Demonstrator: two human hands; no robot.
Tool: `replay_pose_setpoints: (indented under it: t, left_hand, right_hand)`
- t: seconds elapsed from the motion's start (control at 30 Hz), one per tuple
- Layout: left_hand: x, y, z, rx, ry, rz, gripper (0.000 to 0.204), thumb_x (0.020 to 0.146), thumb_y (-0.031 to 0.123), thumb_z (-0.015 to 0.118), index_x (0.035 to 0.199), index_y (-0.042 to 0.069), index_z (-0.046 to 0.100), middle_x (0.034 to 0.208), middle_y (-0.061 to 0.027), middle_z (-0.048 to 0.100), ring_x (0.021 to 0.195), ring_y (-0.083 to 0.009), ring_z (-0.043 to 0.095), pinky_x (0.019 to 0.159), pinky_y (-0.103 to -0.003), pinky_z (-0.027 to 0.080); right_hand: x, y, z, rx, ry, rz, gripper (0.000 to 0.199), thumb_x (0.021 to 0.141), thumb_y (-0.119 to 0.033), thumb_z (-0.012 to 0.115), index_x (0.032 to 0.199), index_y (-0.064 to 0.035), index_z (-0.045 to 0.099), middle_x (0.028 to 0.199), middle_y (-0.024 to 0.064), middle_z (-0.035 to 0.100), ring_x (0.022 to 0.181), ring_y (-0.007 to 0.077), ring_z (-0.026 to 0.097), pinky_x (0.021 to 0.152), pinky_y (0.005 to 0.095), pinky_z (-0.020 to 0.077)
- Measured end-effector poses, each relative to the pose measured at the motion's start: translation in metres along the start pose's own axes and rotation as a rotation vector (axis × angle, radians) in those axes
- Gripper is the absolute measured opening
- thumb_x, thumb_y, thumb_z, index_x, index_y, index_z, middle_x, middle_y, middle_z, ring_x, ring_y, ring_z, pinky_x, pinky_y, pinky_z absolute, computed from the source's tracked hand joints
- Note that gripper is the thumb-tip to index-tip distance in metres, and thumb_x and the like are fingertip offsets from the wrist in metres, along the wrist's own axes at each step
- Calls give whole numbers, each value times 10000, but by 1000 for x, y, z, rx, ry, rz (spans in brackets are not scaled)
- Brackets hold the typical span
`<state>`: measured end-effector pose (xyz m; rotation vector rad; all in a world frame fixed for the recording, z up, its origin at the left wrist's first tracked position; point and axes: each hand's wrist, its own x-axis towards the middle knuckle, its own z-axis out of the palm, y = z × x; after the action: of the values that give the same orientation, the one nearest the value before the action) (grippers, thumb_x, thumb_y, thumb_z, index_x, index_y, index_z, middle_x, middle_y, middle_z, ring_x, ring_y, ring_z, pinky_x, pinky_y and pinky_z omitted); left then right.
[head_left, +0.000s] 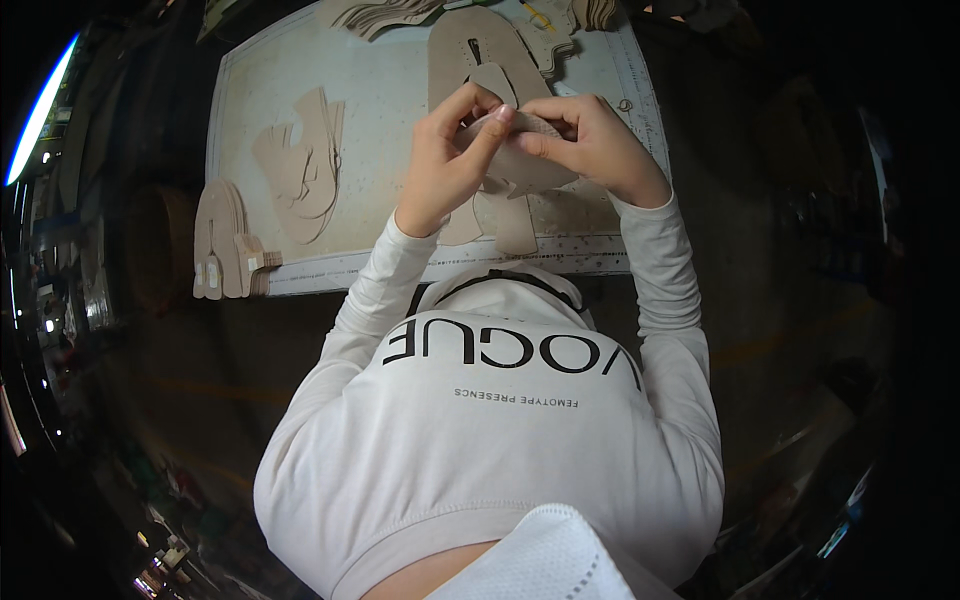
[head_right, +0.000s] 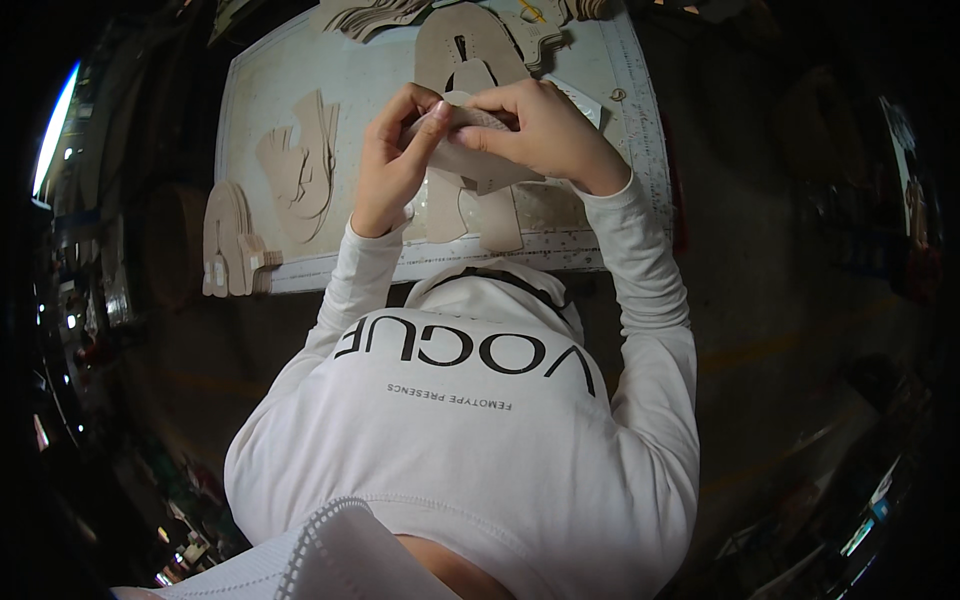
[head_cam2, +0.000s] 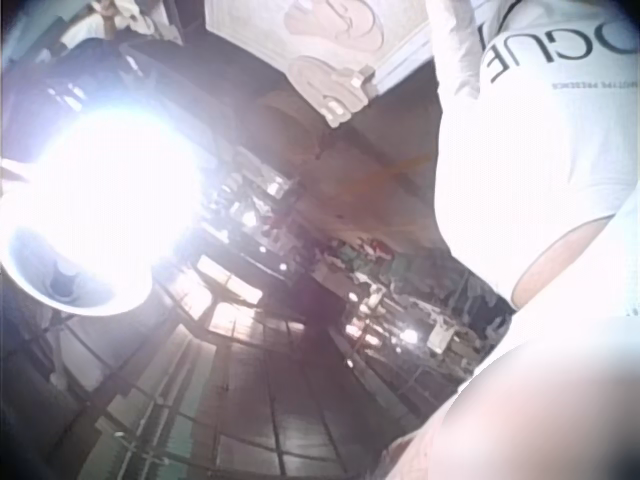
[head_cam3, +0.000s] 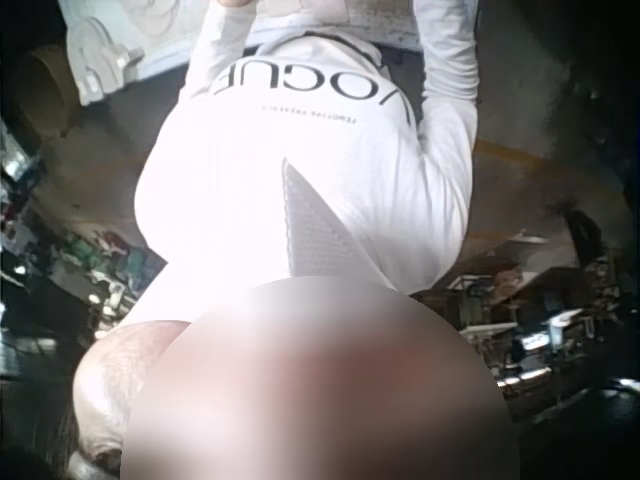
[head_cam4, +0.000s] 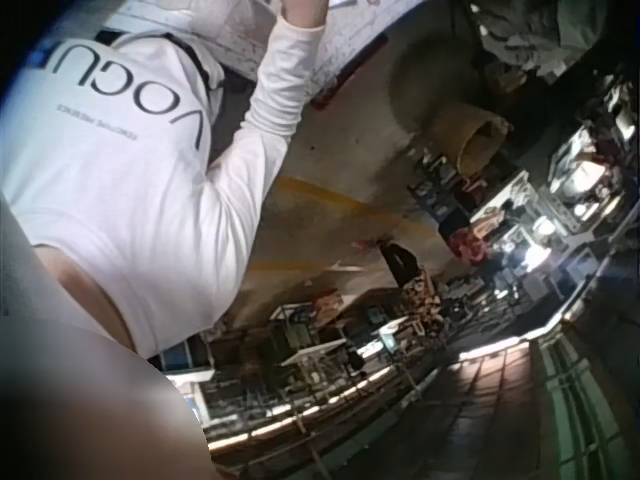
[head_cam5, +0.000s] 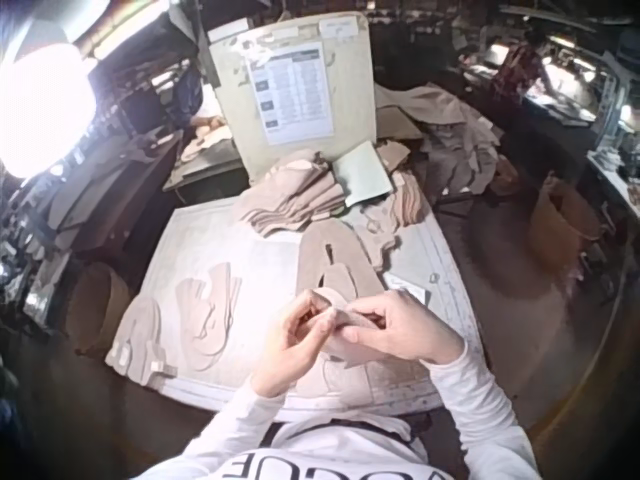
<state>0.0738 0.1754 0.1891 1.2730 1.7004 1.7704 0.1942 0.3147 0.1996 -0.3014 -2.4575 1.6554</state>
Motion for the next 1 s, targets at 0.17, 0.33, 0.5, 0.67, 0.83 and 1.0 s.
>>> replay_pose_setpoints:
  t: [0.17,0.33,0.5,0.67,0.83,1.0]
  left_hand:
    - [16,-2,10,121,66,74,160,871,138,608,800,6,552,639,-57,554,604,-98,483,568,-243,419]
    - [27,-17,8,121,305,117,171,868,148,614,798,5,551,651,-62,583,610,-102,513,561,-253,426]
    - [39,-35,-6,178,452,79,202,860,149,618,758,1,525,635,-33,525,614,-95,442,575,-239,394]
    - [48,-51,-18,199,495,81,218,854,146,617,736,-5,513,629,-40,517,607,-97,429,572,-238,386]
    - [50,-61,-20,303,538,82,224,844,157,623,732,-10,524,619,-64,532,589,-106,443,572,-246,398]
    - [57,-72,-30,274,530,131,235,867,175,627,725,14,531,616,21,497,587,-54,392,540,-213,344]
  right_hand:
    - [25,-3,-14,27,-82,-127,195,798,-130,624,894,37,658,629,26,575,593,64,456,568,240,403]
    - [42,9,-4,238,-126,-96,181,816,-151,653,785,27,663,728,-18,632,627,36,515,581,202,426]
    - [40,11,21,404,-49,14,264,762,-186,735,862,42,647,781,37,644,656,68,564,613,210,468]
    - [24,11,26,319,-91,154,526,714,-271,783,1007,109,568,889,104,628,736,108,580,664,234,485]
    - [9,22,39,336,-49,75,506,721,-320,774,949,94,593,831,77,625,708,103,569,647,224,470]
    - [-8,37,45,431,-202,53,398,736,-346,762,683,22,621,595,-5,548,520,57,460,474,214,368]
